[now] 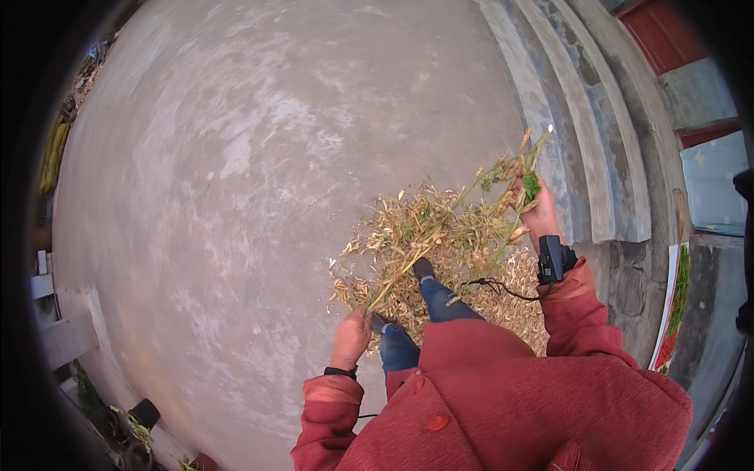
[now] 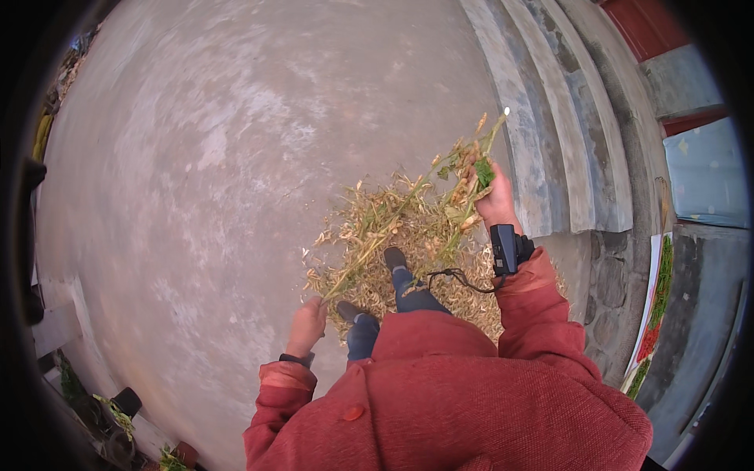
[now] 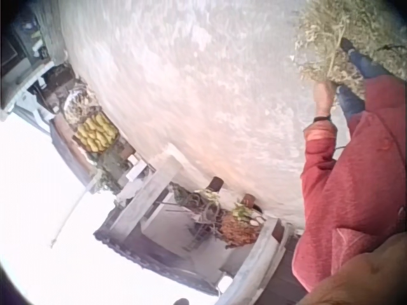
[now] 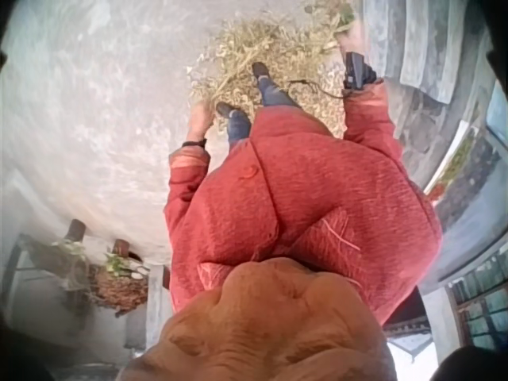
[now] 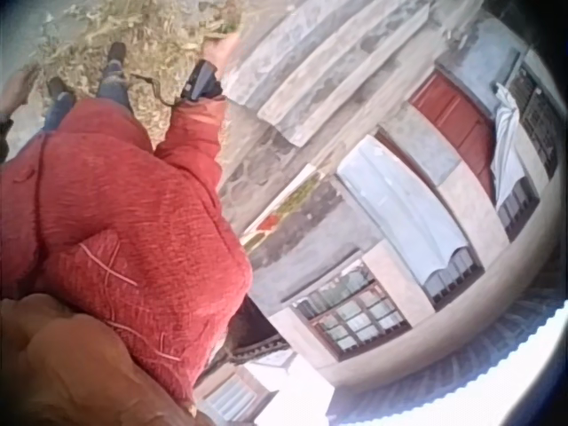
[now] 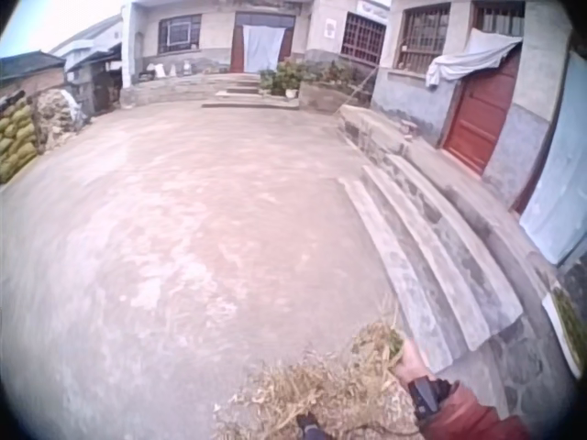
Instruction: The person repeatedly strikes dried plant stalks against a concrete floor to separate grain from chaff. They gather the stalks, lift them, and beat them downward, then collect and repeat the process. The separated grain accumulates in a small pile on the floor.
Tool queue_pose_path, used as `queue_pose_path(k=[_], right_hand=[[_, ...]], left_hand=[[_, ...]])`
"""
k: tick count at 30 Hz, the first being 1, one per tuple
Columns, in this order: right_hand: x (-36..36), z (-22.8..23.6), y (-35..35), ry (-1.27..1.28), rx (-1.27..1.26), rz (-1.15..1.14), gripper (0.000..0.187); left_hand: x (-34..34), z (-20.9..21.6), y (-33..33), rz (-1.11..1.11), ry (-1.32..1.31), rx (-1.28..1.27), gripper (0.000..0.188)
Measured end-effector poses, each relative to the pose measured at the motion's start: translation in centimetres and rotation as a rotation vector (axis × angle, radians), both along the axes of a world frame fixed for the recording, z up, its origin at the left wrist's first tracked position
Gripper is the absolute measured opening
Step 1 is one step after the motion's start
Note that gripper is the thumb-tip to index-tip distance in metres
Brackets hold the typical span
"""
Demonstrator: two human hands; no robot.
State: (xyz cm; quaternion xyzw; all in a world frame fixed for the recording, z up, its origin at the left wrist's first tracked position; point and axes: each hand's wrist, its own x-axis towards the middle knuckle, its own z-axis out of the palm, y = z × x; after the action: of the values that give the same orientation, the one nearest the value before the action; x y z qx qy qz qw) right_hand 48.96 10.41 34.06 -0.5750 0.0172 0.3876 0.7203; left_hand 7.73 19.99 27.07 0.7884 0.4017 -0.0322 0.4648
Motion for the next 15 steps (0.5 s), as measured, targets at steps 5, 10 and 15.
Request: queue_pose_path(k=[5,10,15], right_hand=[[-3.2,0.0,3.6,-0.541,-0.502,0.813,0.026],[-3.5,3.5,5.3,-0.416,-0.139,0.584,0.024],[-3.9,2.6,6.6,-0.367,-0.231,0.641,0.02]], left_hand=[[3.3,1.2,-0.4,-0.124,-0.165,0.205,0.012],[2.1,0.7,-0.7,-0.138,0.038,0.081,0.012],[0.8,-0.4,-0.6,-0.103,0.071,0.018,0.017]])
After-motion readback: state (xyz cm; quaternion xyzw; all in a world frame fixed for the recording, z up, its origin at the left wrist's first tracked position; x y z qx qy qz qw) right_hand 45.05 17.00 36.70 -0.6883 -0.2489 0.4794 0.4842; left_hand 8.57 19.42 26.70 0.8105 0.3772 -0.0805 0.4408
